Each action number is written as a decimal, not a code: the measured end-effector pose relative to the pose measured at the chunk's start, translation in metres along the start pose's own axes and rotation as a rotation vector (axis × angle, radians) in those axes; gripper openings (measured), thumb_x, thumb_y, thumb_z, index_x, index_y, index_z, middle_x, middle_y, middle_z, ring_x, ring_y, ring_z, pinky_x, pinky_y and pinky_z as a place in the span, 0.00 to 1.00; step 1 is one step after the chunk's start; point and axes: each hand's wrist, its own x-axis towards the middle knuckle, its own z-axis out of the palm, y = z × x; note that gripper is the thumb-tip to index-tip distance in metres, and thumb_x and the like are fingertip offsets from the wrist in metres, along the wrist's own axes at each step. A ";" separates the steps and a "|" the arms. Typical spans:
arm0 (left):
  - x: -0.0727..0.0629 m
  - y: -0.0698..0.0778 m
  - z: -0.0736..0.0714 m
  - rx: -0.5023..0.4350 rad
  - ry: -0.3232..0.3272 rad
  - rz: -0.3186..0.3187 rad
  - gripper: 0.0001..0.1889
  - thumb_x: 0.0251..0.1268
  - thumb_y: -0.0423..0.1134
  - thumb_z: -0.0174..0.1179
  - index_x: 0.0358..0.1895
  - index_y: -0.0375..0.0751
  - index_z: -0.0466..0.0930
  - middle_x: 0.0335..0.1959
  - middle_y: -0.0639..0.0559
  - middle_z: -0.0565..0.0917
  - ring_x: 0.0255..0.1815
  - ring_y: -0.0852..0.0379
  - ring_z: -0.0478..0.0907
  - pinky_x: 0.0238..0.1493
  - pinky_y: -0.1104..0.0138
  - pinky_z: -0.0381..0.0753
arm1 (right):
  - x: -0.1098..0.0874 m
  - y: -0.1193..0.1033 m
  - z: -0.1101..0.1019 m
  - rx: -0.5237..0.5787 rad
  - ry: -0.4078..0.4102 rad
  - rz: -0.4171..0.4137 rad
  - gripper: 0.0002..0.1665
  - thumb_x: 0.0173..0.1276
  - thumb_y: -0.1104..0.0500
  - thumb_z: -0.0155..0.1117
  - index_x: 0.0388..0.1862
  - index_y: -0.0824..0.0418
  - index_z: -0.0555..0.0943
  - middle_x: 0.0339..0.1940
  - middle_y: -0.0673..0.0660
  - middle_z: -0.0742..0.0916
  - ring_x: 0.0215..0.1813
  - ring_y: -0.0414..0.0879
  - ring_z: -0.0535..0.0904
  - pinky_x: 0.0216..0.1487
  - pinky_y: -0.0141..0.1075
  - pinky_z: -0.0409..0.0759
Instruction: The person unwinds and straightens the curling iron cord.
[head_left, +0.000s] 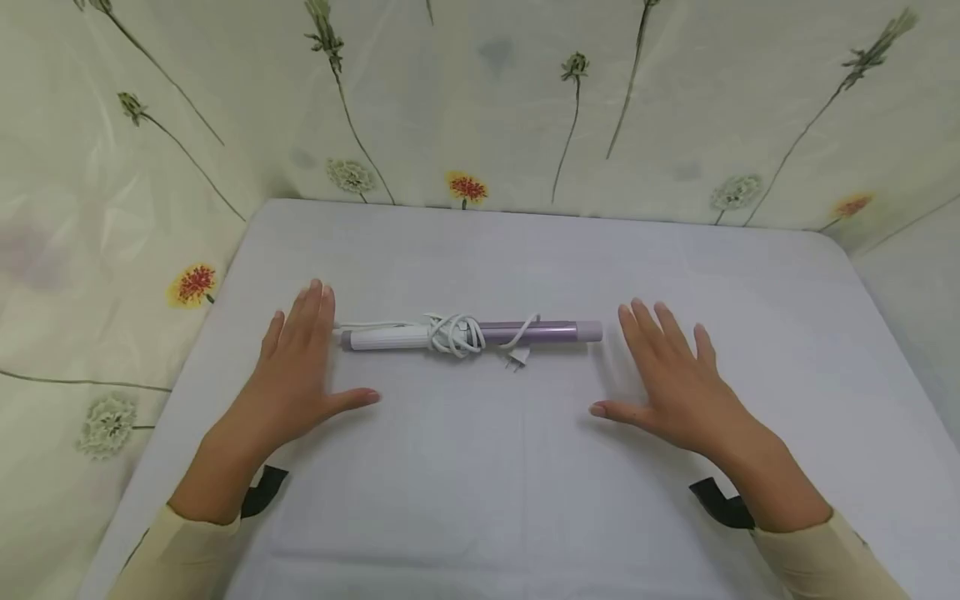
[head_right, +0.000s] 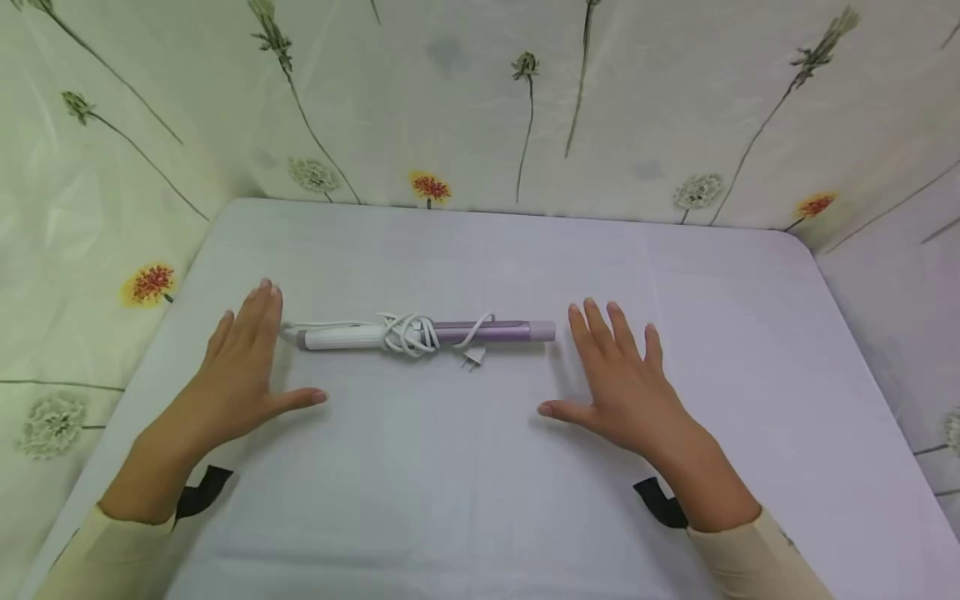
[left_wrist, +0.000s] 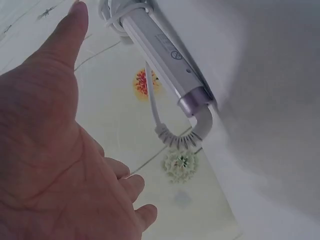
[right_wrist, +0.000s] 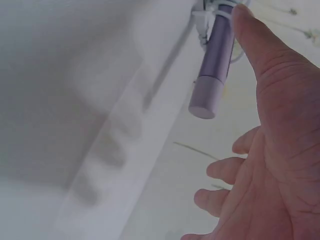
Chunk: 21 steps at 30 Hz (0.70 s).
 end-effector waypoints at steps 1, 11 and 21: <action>0.002 0.001 0.001 0.003 0.003 0.011 0.74 0.54 0.71 0.73 0.84 0.39 0.26 0.87 0.45 0.30 0.86 0.46 0.28 0.81 0.44 0.31 | 0.002 -0.001 -0.001 -0.003 0.000 -0.004 0.78 0.58 0.16 0.63 0.88 0.56 0.38 0.88 0.62 0.50 0.86 0.62 0.37 0.75 0.72 0.34; 0.030 0.011 0.010 0.056 -0.029 0.070 0.74 0.54 0.68 0.75 0.85 0.36 0.29 0.87 0.41 0.33 0.86 0.44 0.30 0.81 0.44 0.34 | 0.016 -0.012 -0.008 -0.012 -0.009 -0.047 0.78 0.59 0.18 0.66 0.88 0.55 0.37 0.88 0.61 0.48 0.86 0.62 0.36 0.75 0.72 0.33; 0.052 0.028 0.025 0.120 -0.099 0.130 0.67 0.61 0.65 0.72 0.85 0.36 0.32 0.86 0.38 0.35 0.86 0.43 0.30 0.82 0.46 0.34 | 0.035 -0.026 -0.013 -0.014 -0.057 -0.072 0.76 0.59 0.19 0.65 0.88 0.52 0.36 0.88 0.57 0.44 0.87 0.59 0.33 0.76 0.71 0.30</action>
